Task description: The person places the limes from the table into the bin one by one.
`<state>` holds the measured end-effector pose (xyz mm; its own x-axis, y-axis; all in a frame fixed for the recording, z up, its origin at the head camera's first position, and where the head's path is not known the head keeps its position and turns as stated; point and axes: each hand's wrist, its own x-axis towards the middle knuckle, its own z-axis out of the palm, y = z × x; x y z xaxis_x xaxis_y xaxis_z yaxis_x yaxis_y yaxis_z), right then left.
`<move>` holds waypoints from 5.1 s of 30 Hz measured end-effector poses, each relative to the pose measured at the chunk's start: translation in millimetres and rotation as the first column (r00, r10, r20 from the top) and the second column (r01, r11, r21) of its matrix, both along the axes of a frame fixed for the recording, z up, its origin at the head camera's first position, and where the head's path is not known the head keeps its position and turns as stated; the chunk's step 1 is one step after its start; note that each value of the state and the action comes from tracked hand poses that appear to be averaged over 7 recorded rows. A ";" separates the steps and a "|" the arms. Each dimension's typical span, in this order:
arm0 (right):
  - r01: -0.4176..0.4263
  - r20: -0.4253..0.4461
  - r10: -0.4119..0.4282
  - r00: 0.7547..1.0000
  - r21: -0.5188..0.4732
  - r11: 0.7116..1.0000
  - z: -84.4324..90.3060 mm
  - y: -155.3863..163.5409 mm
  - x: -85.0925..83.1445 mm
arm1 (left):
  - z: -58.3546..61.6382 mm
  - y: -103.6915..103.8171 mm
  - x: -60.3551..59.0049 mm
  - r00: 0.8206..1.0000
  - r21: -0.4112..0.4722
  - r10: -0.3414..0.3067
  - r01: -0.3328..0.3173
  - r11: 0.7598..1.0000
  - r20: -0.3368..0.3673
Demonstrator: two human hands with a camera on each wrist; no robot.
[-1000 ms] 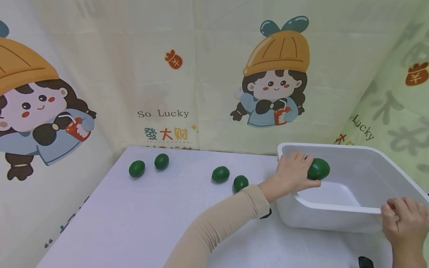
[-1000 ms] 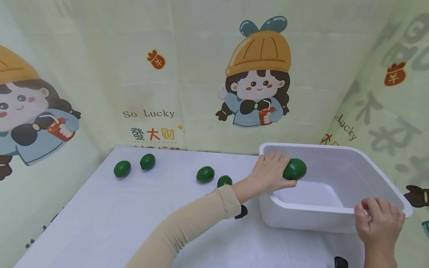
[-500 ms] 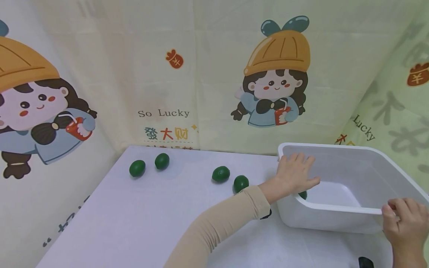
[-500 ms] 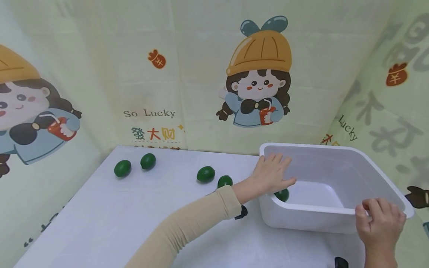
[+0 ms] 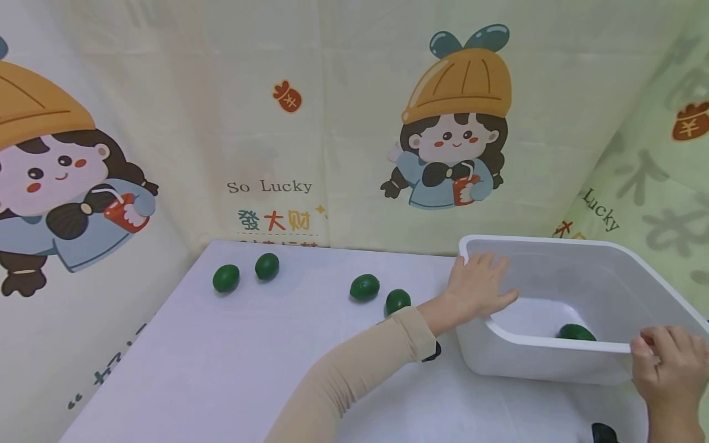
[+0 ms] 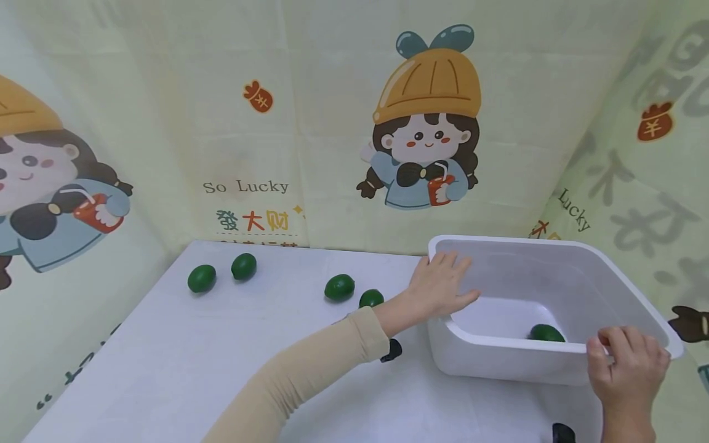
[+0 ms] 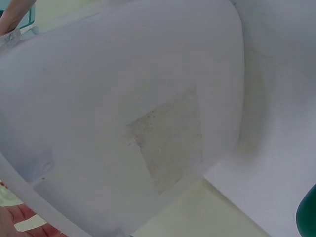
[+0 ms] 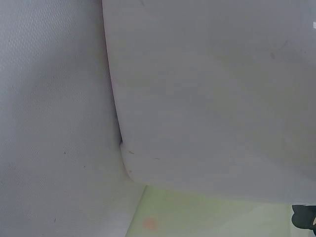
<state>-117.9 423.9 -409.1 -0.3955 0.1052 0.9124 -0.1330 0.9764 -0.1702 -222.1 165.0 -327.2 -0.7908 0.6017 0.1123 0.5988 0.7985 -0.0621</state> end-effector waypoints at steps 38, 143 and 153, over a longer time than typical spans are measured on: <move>-0.015 0.024 0.015 1.000 -0.015 1.000 2.5 0.0 -0.5 | -47.3 -87.1 -25.3 0.991 0.309 0.127 -0.137 0.941 0.052; -0.032 0.007 0.032 0.999 -0.040 0.999 22.0 -9.4 -6.3 | -142.7 -114.2 -25.4 0.886 0.093 0.453 -0.462 0.882 0.101; -0.031 -0.010 0.031 0.999 -0.028 0.999 19.6 -4.3 -8.3 | -139.9 -114.5 -25.5 0.897 0.178 0.411 -0.437 0.882 0.164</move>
<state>-126.1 419.6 -389.5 -0.3906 0.1189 0.9129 -0.1645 0.9667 -0.1963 -247.5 50.5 -467.0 -0.9799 0.1797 0.0868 0.1929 0.9645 0.1803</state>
